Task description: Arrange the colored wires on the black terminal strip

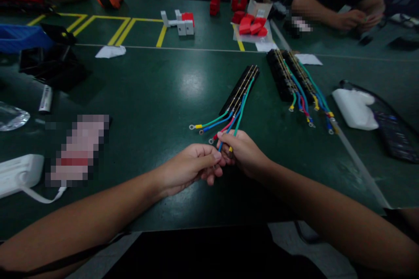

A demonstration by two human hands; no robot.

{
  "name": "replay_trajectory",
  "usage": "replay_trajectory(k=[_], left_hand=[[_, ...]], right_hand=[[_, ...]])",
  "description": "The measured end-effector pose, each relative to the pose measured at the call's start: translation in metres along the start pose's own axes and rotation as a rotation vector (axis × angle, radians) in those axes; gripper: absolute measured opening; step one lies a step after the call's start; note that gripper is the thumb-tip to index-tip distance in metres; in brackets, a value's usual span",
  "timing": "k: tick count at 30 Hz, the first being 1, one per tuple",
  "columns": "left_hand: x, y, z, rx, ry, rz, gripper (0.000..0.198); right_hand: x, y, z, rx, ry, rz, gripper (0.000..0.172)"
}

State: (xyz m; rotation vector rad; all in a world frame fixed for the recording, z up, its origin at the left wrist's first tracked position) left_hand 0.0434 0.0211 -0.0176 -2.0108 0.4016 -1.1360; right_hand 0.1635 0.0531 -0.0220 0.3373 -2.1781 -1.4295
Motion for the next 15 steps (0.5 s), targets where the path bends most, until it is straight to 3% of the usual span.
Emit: replay_trajectory(k=[6,11,15], left_hand=[[-0.0045,0.0019,-0.0008,0.019,-0.101,0.018,0.030],[-0.0065,-0.0014,-0.0017,0.005,-0.124,0.026,0.027],[-0.0056,-0.0066,-0.0025,-0.032,-0.084,0.005,0.026]], right_hand=[[0.0007,-0.0017,0.0006,0.008,-0.112,0.008,0.039],[0.0031,-0.0013,0.0017,0.045,-0.208,0.022,0.030],[0.0038,-0.0001,0.0019,0.035,-0.218,0.051,0.034]])
Point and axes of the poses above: each hand's wrist, its own z-axis towards the middle knuckle, its own x-axis out of the palm, y = z × x, the point moved 5 cm from there along z, towards the middle knuckle, and after that the axes turned 15 degrees about y, right-handed, at the moved point
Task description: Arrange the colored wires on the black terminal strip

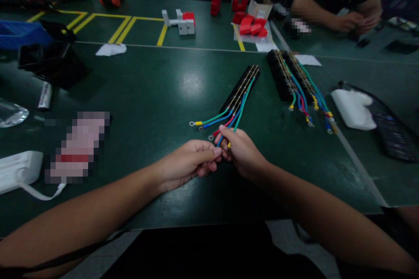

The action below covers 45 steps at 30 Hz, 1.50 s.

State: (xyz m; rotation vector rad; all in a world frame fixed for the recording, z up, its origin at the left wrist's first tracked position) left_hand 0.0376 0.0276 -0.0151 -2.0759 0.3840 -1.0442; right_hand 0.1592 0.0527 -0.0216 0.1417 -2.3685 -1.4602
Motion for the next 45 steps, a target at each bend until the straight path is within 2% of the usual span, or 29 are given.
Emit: replay_trajectory(k=[6,14,29,34,39,45], left_hand=[[0.0035,-0.0059,-0.0005,-0.021,0.054,-0.016,0.030],[-0.0001,-0.0031,-0.0002,0.018,-0.016,-0.007,0.034],[-0.0006,-0.0013,0.0008,-0.023,0.058,-0.016,0.031],[-0.0011,-0.0004,0.0023,-0.015,0.034,0.001,0.034],[-0.0022,0.0005,0.0034,0.033,0.005,0.007,0.036],[-0.0031,0.0022,0.0033,-0.005,0.034,-0.014,0.031]], right_hand=[[-0.0009,0.0002,-0.0021,-0.043,0.087,0.039,0.043],[-0.0073,0.0002,-0.0057,-0.137,0.133,0.112,0.037],[-0.0032,0.0017,-0.0072,-0.091,0.246,0.228,0.037],[-0.0044,0.0028,-0.0057,-0.079,0.227,0.321,0.017],[-0.0047,0.0025,-0.0049,-0.066,0.260,0.344,0.020],[-0.0044,0.0008,-0.0039,-0.053,0.305,0.286,0.019]])
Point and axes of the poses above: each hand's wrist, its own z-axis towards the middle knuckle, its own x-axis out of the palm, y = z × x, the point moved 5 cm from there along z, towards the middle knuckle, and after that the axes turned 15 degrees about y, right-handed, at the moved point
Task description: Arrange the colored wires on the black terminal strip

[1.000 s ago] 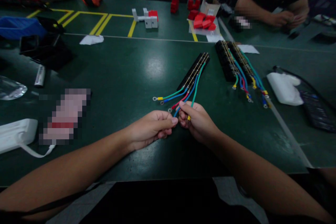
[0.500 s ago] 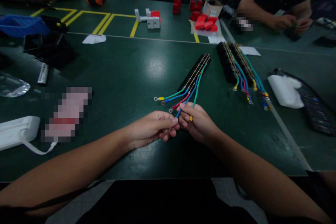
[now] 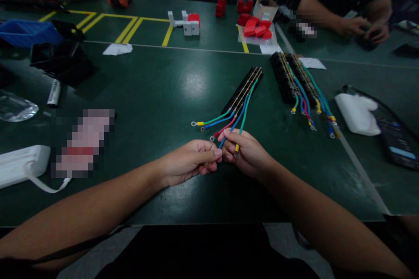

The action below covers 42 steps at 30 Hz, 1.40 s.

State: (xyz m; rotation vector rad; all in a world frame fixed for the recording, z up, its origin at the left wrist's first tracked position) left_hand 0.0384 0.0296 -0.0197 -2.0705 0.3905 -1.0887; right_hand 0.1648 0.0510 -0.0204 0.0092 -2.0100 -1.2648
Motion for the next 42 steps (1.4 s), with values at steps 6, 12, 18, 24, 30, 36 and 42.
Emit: replay_trajectory(k=[6,12,18,24,30,36,42], left_hand=[[0.003,-0.001,0.001,-0.010,0.033,-0.014,0.030],[0.001,0.000,0.000,0.033,-0.018,-0.002,0.035],[0.000,0.000,0.000,0.013,-0.007,-0.007,0.034],[-0.002,-0.004,-0.003,0.011,-0.084,0.074,0.030],[-0.001,-0.013,-0.005,0.070,-0.122,0.222,0.032],[-0.003,-0.011,-0.006,0.035,-0.085,0.130,0.032],[-0.002,-0.008,-0.006,0.003,-0.048,0.024,0.035]], right_hand=[[-0.001,0.000,0.000,0.014,-0.003,-0.023,0.018],[0.000,0.000,0.001,-0.015,0.022,-0.012,0.021],[0.000,0.000,0.001,-0.013,0.022,-0.033,0.026],[0.000,0.001,0.000,-0.021,-0.011,-0.025,0.030],[-0.002,-0.001,-0.001,-0.018,-0.018,-0.079,0.042],[-0.004,-0.001,-0.001,-0.005,-0.045,-0.073,0.040],[-0.002,0.002,-0.001,-0.002,-0.024,-0.046,0.030]])
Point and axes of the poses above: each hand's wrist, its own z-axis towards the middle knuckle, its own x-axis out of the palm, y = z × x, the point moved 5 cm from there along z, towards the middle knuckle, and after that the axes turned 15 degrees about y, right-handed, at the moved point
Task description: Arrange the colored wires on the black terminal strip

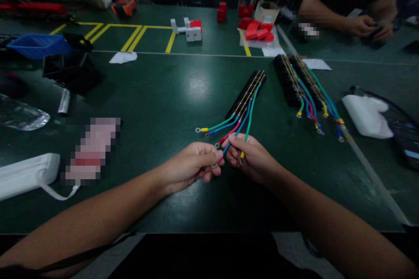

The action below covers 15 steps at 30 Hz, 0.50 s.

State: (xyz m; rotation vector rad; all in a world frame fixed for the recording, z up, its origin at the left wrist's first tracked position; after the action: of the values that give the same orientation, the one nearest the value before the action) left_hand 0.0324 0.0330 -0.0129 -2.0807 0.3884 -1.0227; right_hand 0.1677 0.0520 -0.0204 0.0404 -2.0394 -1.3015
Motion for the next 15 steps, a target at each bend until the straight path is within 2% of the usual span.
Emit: replay_trajectory(k=[4,6,10,15], left_hand=[[0.001,-0.004,-0.001,0.065,-0.066,0.192,0.037],[0.002,-0.004,-0.001,0.061,-0.069,0.211,0.038],[0.003,0.000,-0.001,0.026,-0.030,0.065,0.037],[0.005,0.007,0.001,0.006,0.081,-0.218,0.030]], right_hand=[[-0.001,0.000,0.001,-0.019,0.018,-0.024,0.032],[-0.001,0.000,0.001,-0.021,0.020,-0.031,0.033],[-0.001,0.001,0.001,-0.025,0.020,-0.028,0.032],[-0.002,0.000,0.001,-0.014,0.034,-0.015,0.032]])
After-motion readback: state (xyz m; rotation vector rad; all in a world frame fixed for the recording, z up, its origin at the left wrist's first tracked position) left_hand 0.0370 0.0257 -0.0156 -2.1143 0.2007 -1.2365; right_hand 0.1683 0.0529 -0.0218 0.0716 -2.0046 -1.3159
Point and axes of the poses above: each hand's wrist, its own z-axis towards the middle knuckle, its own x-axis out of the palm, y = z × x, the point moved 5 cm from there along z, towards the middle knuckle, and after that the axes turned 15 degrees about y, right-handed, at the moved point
